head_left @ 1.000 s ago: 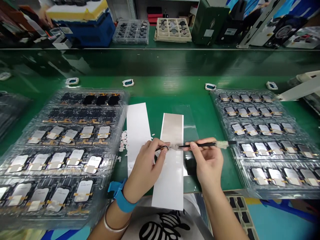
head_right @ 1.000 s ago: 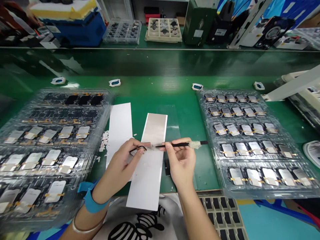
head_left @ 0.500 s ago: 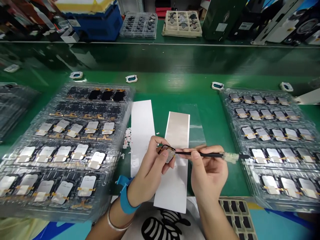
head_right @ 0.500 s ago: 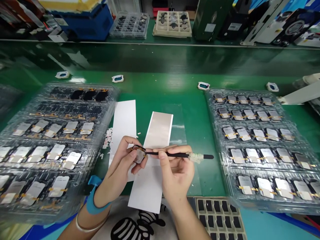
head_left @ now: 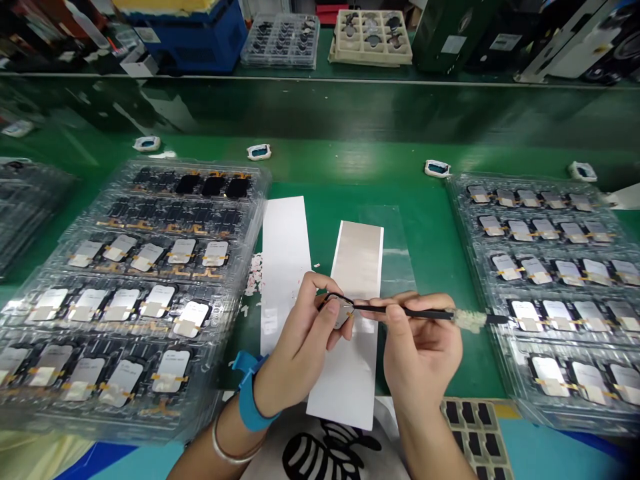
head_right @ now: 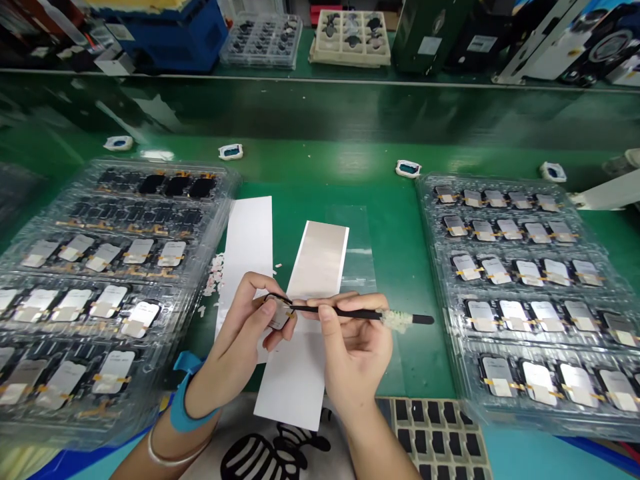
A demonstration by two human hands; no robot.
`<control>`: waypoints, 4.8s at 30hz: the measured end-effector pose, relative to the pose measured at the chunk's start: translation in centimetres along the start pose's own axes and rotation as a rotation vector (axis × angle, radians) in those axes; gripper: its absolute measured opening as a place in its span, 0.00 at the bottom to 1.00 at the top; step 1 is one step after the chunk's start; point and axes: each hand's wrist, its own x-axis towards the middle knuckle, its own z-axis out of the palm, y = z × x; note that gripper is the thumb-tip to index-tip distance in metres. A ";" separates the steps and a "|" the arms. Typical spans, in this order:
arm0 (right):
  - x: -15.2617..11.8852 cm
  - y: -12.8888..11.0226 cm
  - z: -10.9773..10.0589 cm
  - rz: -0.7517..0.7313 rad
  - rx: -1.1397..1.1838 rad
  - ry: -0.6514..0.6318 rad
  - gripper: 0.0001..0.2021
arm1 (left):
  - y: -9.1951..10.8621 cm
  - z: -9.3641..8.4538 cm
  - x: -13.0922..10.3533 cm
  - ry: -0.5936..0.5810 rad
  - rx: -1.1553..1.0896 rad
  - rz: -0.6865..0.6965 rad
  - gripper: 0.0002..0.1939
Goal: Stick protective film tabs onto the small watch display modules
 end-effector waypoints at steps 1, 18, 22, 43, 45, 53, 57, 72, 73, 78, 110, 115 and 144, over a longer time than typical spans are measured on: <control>0.0 0.0 0.0 0.001 0.010 -0.005 0.08 | 0.0 0.0 0.0 0.000 -0.002 0.001 0.08; 0.0 0.0 0.0 0.000 0.031 -0.060 0.07 | -0.6 -0.1 0.0 0.057 0.045 0.041 0.07; -0.1 0.0 -0.1 -0.026 0.061 -0.095 0.07 | -0.7 -0.2 -0.1 0.055 0.043 0.051 0.07; 0.1 -0.2 -1.2 -0.112 0.104 -0.055 0.04 | -0.2 -0.2 0.2 0.112 0.104 -0.018 0.13; 0.7 -0.4 -2.2 -0.136 0.030 0.036 0.03 | -0.3 -0.3 0.0 0.087 0.131 -0.032 0.12; 1.6 -1.3 -8.4 0.010 -0.293 -0.045 0.08 | 0.1 0.2 -0.7 -0.164 0.469 0.044 0.04; 0.3 -1.3 -8.8 -0.025 -0.439 -0.168 0.06 | -0.2 0.8 -0.8 -0.333 0.856 0.146 0.06; -0.2 -0.3 -7.8 -0.081 -0.483 -0.166 0.05 | -2.1 0.5 -0.1 -0.490 1.217 0.625 0.06; -0.2 -0.2 -7.9 -0.085 -0.486 -0.166 0.05 | -2.1 0.5 -0.1 -0.494 1.223 0.626 0.06; -0.4 0.1 -7.9 -0.065 -0.495 -0.160 0.05 | -2.1 0.7 0.0 -0.493 1.222 0.613 0.05; -1.8 -1.7 0.5 -0.228 -0.118 -0.062 0.13 | -1.4 -0.3 -0.3 -0.023 0.805 0.324 0.26; -1.8 -1.5 0.7 -0.211 -0.144 -0.046 0.12 | -1.1 -0.2 -0.3 -0.007 0.824 0.319 0.26; -1.6 -1.0 0.8 -0.203 -0.142 -0.027 0.13 | -1.2 -0.5 -0.3 -0.035 0.768 0.299 0.26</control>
